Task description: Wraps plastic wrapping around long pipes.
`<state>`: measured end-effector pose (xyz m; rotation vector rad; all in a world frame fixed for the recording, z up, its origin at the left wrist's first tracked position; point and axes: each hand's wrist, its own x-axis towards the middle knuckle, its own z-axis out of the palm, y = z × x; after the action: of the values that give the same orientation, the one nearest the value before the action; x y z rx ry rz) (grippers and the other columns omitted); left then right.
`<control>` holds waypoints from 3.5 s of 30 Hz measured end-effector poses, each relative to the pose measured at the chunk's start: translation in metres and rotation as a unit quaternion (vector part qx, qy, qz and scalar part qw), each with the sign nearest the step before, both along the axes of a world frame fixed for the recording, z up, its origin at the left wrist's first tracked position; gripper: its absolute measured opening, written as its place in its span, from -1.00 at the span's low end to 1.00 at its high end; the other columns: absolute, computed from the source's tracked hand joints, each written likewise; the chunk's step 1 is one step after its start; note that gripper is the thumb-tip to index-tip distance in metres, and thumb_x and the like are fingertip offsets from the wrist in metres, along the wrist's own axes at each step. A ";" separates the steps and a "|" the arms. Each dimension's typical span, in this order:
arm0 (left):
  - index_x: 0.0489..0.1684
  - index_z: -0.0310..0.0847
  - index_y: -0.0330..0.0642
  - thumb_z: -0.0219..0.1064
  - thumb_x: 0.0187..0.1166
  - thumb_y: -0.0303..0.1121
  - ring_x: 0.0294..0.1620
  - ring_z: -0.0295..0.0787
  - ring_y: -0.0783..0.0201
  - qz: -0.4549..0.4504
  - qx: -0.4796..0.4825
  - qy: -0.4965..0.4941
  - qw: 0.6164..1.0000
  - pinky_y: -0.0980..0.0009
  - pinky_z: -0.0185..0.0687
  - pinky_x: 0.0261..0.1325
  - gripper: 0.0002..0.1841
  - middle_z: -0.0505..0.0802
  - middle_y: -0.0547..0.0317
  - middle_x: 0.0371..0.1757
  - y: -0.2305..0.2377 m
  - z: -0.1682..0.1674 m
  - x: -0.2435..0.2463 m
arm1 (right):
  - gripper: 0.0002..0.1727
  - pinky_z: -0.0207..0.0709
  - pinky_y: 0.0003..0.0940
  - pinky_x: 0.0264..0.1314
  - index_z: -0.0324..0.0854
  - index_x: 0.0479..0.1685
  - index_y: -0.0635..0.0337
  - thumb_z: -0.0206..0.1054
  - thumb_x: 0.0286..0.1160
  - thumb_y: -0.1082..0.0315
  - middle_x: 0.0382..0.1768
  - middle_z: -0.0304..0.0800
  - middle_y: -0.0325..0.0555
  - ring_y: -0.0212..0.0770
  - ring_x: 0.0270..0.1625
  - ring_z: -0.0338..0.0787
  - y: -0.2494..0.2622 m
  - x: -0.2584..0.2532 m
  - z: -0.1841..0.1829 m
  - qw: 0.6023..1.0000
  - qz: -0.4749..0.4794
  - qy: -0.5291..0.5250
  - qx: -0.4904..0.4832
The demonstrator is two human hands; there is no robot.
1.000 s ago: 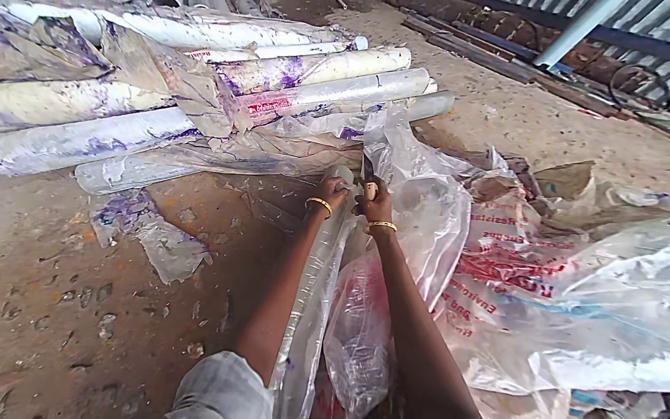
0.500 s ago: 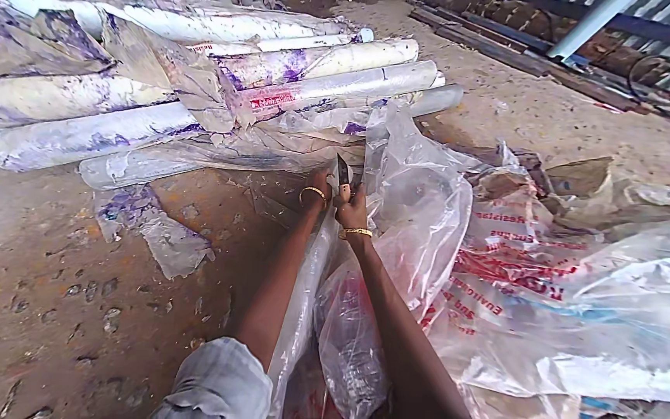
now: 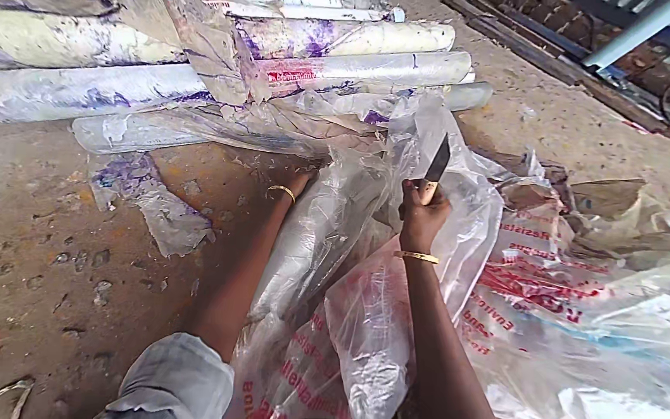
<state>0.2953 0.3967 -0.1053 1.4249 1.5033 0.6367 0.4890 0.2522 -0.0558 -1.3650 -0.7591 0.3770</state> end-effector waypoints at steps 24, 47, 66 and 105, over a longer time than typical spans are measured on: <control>0.89 0.06 -0.09 0.13 0.80 0.09 0.69 0.41 -0.27 -0.120 -0.015 0.154 0.981 -0.26 0.22 0.68 -0.25 0.51 -0.31 0.67 -0.082 0.046 0.079 | -0.75 0.42 -0.28 -0.18 0.61 -0.09 0.37 0.45 0.59 0.31 -0.38 0.55 -0.08 -0.28 -0.34 0.48 0.018 -0.016 -0.059 0.950 0.130 0.114 -0.261; 0.60 0.52 -0.21 0.20 0.80 -0.27 0.71 0.31 -0.36 -0.159 0.231 0.189 0.941 -0.25 0.25 0.66 -0.55 0.41 -0.40 0.71 -0.063 0.029 0.028 | -0.81 0.44 -0.59 -0.55 0.44 -0.23 0.22 0.00 0.81 0.45 -0.66 0.41 -0.24 -0.42 -0.69 0.44 0.002 -0.038 -0.012 0.910 0.063 0.389 -0.132; 0.49 0.48 -0.47 0.62 0.36 -0.41 0.65 0.34 -0.45 -0.276 0.019 0.438 0.855 -0.47 0.22 0.56 -0.32 0.44 -0.44 0.65 -0.091 0.100 0.091 | -0.74 0.13 -0.69 -0.63 0.47 -0.49 0.12 0.24 0.64 0.53 -0.71 0.44 -0.41 -0.60 -0.72 0.27 -0.033 0.021 0.034 0.977 0.131 0.147 -0.085; 0.33 0.65 -0.45 0.18 0.80 -0.37 0.49 0.60 -0.29 -0.118 0.126 0.273 0.946 -0.17 0.37 0.59 -0.66 0.71 -0.40 0.37 -0.076 0.063 0.049 | -0.51 0.44 0.14 0.49 0.44 0.66 0.21 -0.02 0.87 0.26 0.32 0.74 0.31 0.25 0.43 0.70 -0.002 -0.051 0.018 0.849 0.239 -0.234 -0.409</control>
<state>0.3442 0.3207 -0.0420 2.0666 1.6668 0.2993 0.4380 0.2503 -0.0382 -2.1050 -1.4603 0.8450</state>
